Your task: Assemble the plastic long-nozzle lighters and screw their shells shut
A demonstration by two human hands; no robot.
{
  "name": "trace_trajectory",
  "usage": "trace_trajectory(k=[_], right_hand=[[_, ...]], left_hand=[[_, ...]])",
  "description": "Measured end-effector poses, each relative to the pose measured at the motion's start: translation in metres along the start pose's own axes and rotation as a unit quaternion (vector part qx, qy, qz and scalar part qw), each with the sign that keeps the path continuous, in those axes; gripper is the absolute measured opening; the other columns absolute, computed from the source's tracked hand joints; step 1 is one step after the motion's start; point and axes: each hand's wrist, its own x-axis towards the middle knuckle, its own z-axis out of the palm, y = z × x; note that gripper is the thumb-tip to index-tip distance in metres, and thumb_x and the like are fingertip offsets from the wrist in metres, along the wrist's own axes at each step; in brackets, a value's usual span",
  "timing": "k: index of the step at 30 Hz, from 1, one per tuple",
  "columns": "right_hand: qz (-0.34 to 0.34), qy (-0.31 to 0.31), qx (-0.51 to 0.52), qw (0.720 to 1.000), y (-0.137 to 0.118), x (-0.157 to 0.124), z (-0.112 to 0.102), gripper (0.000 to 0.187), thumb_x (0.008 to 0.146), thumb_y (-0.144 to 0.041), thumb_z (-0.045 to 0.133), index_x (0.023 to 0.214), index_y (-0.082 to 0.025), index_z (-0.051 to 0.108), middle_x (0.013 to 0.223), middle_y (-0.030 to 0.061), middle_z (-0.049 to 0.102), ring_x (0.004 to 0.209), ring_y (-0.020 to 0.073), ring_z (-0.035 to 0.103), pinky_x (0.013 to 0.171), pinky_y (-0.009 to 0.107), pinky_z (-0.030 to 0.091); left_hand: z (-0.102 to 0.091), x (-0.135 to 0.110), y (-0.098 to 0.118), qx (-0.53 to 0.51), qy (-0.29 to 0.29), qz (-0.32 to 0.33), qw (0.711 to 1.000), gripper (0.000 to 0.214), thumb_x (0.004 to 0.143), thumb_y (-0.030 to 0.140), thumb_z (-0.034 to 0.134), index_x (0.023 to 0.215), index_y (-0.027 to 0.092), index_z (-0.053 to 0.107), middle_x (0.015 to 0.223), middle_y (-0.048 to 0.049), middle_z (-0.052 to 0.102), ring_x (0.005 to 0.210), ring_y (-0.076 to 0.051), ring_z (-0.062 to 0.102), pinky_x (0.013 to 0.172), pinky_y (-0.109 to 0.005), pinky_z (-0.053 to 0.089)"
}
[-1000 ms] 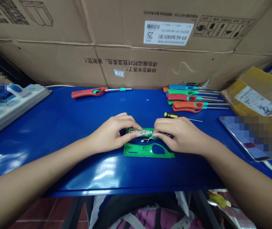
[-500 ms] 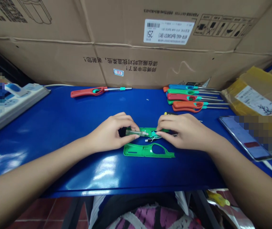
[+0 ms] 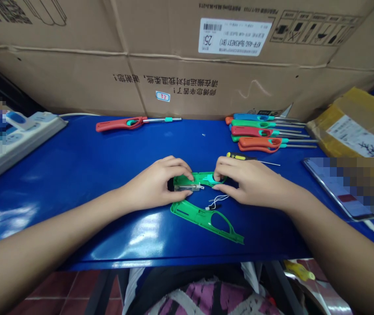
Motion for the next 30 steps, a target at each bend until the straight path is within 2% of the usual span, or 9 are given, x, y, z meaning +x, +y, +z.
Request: trace_trajectory(k=[5,10,12,18,22,26,30], right_hand=[[-0.001,0.022,0.030,0.999,0.003,-0.002,-0.005,0.012,0.098,-0.030,0.057,0.095,-0.020,0.062,0.099,0.0032,0.062,0.082,0.0163,0.059,0.069,0.029,0.040],[-0.006,-0.033,0.030,0.999,0.006,-0.003,-0.005,0.019,0.096,-0.041,0.062,0.094,-0.022,0.065,0.098,0.0010,0.064,0.079,0.0158,0.059,0.069,0.029,0.040],[0.004,-0.035,0.013,0.999,0.008,-0.003,-0.004,0.022,0.096,-0.044,0.061,0.098,-0.023,0.066,0.099,0.0018,0.065,0.081,0.0168,0.060,0.068,0.030,0.040],[0.004,-0.025,-0.033,0.999,0.011,0.000,-0.001,0.018,0.101,-0.027,0.049,0.096,-0.020,0.065,0.100,0.0052,0.065,0.084,0.0185,0.061,0.068,0.030,0.040],[-0.013,-0.021,0.000,1.000,0.011,-0.001,-0.003,0.017,0.099,-0.026,0.052,0.090,-0.021,0.065,0.097,0.0033,0.066,0.083,0.0174,0.061,0.070,0.030,0.041],[0.005,-0.023,0.012,1.000,0.010,-0.005,-0.011,0.011,0.094,-0.031,0.060,0.094,-0.023,0.067,0.098,0.0024,0.068,0.079,0.0168,0.060,0.066,0.029,0.039],[0.021,-0.036,0.052,0.998,0.009,-0.010,-0.023,0.014,0.089,-0.036,0.063,0.092,-0.023,0.066,0.091,0.0018,0.067,0.073,0.0157,0.057,0.062,0.029,0.037]], left_hand=[[-0.001,0.002,-0.002,0.006,0.019,-0.030,0.999,0.021,0.086,0.030,0.072,0.104,0.020,0.071,0.109,-0.0059,0.068,0.104,-0.022,0.062,0.095,-0.038,0.049],[-0.001,0.001,-0.004,0.034,0.021,-0.037,0.999,0.025,0.085,0.034,0.073,0.106,0.020,0.071,0.112,-0.0056,0.067,0.104,-0.023,0.061,0.095,-0.039,0.048],[-0.002,0.000,-0.005,0.050,0.019,-0.037,0.998,0.030,0.085,0.039,0.073,0.108,0.020,0.071,0.114,-0.0059,0.067,0.104,-0.023,0.061,0.094,-0.040,0.048],[-0.003,0.000,-0.006,0.086,0.010,-0.049,0.995,0.041,0.088,0.049,0.070,0.118,0.022,0.069,0.122,-0.0079,0.064,0.110,-0.026,0.059,0.097,-0.044,0.045],[-0.004,0.000,-0.004,0.100,0.008,-0.057,0.993,0.049,0.092,0.061,0.060,0.122,0.022,0.069,0.125,-0.0092,0.063,0.112,-0.027,0.058,0.099,-0.045,0.045],[-0.002,0.000,-0.006,0.119,-0.002,-0.062,0.991,0.054,0.098,0.062,0.048,0.134,0.024,0.063,0.134,-0.0110,0.059,0.122,-0.030,0.054,0.104,-0.049,0.041],[-0.002,-0.001,-0.007,0.136,-0.002,-0.068,0.988,0.063,0.098,0.064,0.047,0.143,0.021,0.055,0.147,-0.0149,0.051,0.135,-0.034,0.044,0.111,-0.055,0.036]])
